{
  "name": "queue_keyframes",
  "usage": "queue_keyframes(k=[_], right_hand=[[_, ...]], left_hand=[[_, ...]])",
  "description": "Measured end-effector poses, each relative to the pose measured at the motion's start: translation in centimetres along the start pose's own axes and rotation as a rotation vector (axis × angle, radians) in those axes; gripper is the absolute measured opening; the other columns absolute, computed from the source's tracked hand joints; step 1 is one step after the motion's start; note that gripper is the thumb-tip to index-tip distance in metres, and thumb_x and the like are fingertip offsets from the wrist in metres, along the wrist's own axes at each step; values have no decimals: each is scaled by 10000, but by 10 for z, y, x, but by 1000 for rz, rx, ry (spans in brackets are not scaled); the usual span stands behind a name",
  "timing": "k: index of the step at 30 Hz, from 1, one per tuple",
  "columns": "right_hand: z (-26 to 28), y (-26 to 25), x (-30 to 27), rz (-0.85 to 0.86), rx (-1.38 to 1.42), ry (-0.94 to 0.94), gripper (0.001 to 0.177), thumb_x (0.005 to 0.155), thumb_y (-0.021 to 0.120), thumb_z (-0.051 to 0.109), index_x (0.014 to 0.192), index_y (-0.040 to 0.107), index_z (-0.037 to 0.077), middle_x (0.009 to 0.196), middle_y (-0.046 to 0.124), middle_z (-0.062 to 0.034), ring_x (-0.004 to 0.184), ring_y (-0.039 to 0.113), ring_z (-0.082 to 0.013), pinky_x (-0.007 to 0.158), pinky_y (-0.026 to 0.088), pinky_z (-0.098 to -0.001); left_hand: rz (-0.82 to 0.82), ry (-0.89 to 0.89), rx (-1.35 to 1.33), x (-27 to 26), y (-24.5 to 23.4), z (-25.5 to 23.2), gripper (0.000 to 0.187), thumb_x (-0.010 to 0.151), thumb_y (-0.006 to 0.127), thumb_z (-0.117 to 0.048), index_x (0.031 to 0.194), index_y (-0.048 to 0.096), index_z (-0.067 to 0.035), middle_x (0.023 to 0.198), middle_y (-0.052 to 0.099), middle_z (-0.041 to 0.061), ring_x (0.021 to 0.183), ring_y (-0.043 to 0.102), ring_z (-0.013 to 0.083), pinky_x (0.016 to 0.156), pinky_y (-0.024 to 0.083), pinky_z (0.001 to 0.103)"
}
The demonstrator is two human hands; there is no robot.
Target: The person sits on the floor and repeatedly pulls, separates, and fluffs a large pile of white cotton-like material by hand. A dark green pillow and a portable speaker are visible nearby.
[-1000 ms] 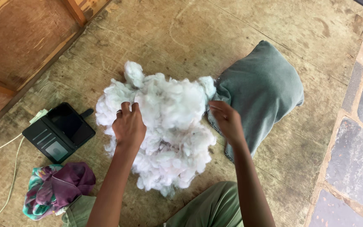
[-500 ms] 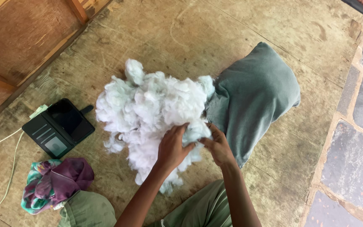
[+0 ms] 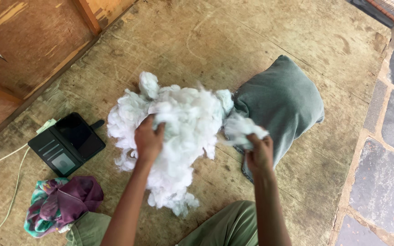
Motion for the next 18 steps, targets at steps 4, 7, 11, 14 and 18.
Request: queue_keyframes(k=[4,7,11,14,18], right_hand=[[6,13,-2,-16,23,54,239,935,552,19,1161,619,-16,1011,711,-136,840,725,-200,757,641,-318],[-13,58,-6,159,-329,26,237,980,626,118,1133,669,-58,1038,726,-186,883,726,-213,829,644,-382],[-36,100,-5,213,-644,-92,208,883,750,122,1071,759,34,1073,757,-130,767,743,-170,654,634,-305],[-28,90,0,190,-522,-121,171,901,744,85,1059,773,26,934,792,-158,674,701,-163,562,588,-272],[6,42,11,-61,-332,-114,179,933,665,91,1082,731,18,902,773,-95,667,698,-128,526,547,-261]], left_hand=[[128,80,-414,7,18,3,385,1020,605,-299,1321,620,-58,1234,717,168,1094,690,252,930,557,401],[171,184,-405,-7,41,-27,456,1021,574,-339,1380,547,-59,1264,666,144,1118,654,263,943,523,426],[227,143,-3,-20,56,-52,437,1016,576,-399,1278,629,-53,986,714,214,895,717,340,838,556,449],[86,256,163,-16,54,-54,446,1012,608,-421,1061,702,13,867,727,247,835,706,399,786,549,492],[-279,509,87,4,36,-46,473,994,618,-416,1071,720,40,908,717,263,816,697,420,741,560,493]])
Point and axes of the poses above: each hand's wrist, its own x-axis towards the middle knuckle, its own y-axis out of the palm, z = x × y, the point moved 7 cm from there along x, towards the middle knuckle
